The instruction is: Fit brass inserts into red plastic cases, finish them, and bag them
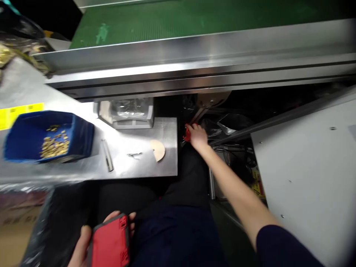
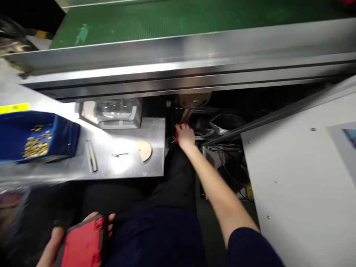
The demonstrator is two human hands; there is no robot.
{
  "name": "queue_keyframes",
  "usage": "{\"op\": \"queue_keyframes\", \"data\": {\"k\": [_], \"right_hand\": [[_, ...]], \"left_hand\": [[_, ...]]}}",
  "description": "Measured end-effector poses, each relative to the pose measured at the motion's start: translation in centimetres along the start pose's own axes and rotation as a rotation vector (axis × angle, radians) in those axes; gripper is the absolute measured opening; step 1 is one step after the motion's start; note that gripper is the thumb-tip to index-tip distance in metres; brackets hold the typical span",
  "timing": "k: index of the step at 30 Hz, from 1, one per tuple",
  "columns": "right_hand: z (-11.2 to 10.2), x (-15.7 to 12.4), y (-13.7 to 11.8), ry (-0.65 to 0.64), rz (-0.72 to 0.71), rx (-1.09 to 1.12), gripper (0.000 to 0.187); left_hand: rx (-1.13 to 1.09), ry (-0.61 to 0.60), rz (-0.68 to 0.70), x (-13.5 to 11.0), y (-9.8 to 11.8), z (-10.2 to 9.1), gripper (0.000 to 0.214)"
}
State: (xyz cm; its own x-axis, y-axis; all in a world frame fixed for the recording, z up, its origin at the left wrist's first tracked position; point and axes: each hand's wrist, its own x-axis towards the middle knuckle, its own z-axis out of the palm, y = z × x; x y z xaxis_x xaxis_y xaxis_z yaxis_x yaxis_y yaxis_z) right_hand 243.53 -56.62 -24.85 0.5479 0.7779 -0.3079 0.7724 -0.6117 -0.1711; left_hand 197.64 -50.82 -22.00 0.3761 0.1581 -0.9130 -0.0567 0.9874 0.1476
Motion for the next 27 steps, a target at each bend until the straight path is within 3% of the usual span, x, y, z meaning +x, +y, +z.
{"op": "queue_keyframes", "data": {"k": [2,5,8,11,13,16,19,23,27], "right_hand": [[0.6,0.3,2.4,-0.058,-0.076,-0.050,0.050],[1.5,1.1,4.0,-0.081,-0.222,-0.088,0.051],[1.5,1.6,4.3,-0.090,-0.345,-0.092,0.044],[0.6,-0.9,3.6,-0.155,-0.516,-0.120,0.033],[-0.1,-4.7,1.8,-0.239,-0.642,-0.133,0.025],[-0.5,-12.3,-3.6,-0.389,-0.812,-0.091,0.031],[0.4,-17.9,-10.3,-0.583,-0.765,-0.113,0.019],[1.8,-19.9,-16.0,-0.680,-0.707,-0.186,0.009],[2.2,-19.4,-17.5,-0.687,-0.704,-0.213,0.011]], "left_hand": [[0.008,-0.012,0.084,-1.3,-0.6,1.6,0.041],[0.008,-0.051,0.114,-2.5,-0.9,3.1,0.040],[0.124,-0.002,0.244,-3.1,-1.0,2.4,0.050],[0.327,0.124,0.446,-3.7,-1.5,0.8,0.065],[0.418,0.168,0.517,-3.8,-1.8,-0.1,0.070],[0.436,0.158,0.525,-3.3,-2.4,-0.9,0.072],[0.446,0.156,0.536,-2.6,-2.9,-1.6,0.073],[0.545,0.108,0.559,-2.2,-3.4,-2.6,0.068],[0.569,0.067,0.543,-2.3,-3.1,-3.1,0.059]]}}
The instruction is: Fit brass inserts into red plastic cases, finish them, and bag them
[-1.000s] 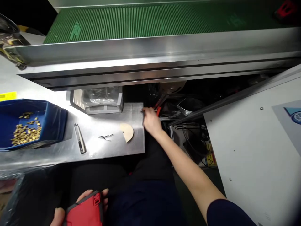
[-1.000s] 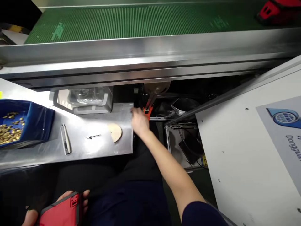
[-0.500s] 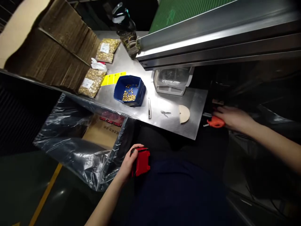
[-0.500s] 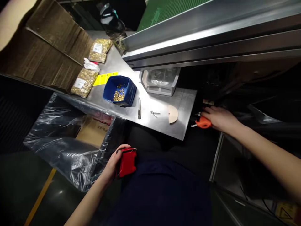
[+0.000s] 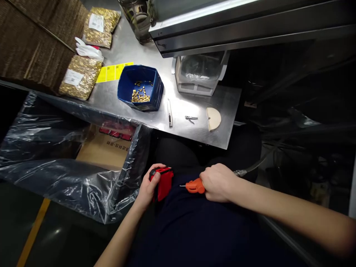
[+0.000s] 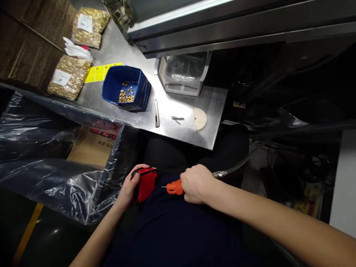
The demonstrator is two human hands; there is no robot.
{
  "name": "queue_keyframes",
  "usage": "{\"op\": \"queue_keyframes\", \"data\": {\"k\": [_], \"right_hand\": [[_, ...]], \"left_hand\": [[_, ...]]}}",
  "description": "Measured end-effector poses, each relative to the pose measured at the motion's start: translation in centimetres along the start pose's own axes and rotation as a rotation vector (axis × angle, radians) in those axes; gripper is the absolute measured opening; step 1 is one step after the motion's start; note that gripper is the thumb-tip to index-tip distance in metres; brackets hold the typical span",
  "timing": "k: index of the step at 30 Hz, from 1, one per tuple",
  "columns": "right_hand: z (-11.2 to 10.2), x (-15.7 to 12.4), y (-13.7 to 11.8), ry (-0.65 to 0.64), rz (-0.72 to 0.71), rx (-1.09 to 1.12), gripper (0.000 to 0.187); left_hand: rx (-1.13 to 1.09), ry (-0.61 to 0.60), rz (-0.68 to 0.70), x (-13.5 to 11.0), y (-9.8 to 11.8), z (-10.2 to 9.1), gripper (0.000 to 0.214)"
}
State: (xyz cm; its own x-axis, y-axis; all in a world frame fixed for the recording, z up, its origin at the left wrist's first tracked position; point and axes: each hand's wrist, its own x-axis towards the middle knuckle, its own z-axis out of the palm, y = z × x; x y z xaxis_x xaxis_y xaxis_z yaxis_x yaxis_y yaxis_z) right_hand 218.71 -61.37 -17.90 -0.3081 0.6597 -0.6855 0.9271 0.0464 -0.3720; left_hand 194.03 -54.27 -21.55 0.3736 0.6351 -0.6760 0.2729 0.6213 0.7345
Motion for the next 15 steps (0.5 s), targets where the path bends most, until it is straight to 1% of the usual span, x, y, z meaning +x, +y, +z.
{"op": "queue_keyframes", "data": {"k": [2,4,5,7,9,11,13,15], "right_hand": [[-0.3,0.1,0.1,-0.021,0.010,-0.015,0.013],[-0.7,-0.3,0.7,-0.063,0.009,-0.024,0.016],[-1.1,-0.6,1.3,-0.086,0.011,-0.023,0.016],[-2.0,-1.6,2.7,-0.133,0.025,-0.004,0.014],[-3.4,-2.5,4.2,-0.162,0.067,0.036,0.010],[-5.0,-2.9,4.9,-0.161,0.095,0.064,0.008],[-6.6,-2.8,4.4,-0.140,0.098,0.041,0.008],[-8.0,-2.6,3.4,-0.125,0.094,-0.011,0.010]], "left_hand": [[0.011,-0.033,0.012,-0.1,0.2,-0.4,0.057],[0.105,-0.140,0.035,-0.4,0.6,-0.7,0.064],[0.209,-0.207,0.046,-0.7,0.9,-0.8,0.069],[0.500,-0.322,0.073,-1.5,1.5,-0.4,0.088],[0.797,-0.366,0.132,-2.2,2.3,0.8,0.111],[1.041,-0.368,0.231,-2.2,3.3,2.4,0.124],[1.248,-0.388,0.324,-1.8,4.3,4.0,0.130],[1.357,-0.439,0.374,-1.1,5.1,4.7,0.129]]}}
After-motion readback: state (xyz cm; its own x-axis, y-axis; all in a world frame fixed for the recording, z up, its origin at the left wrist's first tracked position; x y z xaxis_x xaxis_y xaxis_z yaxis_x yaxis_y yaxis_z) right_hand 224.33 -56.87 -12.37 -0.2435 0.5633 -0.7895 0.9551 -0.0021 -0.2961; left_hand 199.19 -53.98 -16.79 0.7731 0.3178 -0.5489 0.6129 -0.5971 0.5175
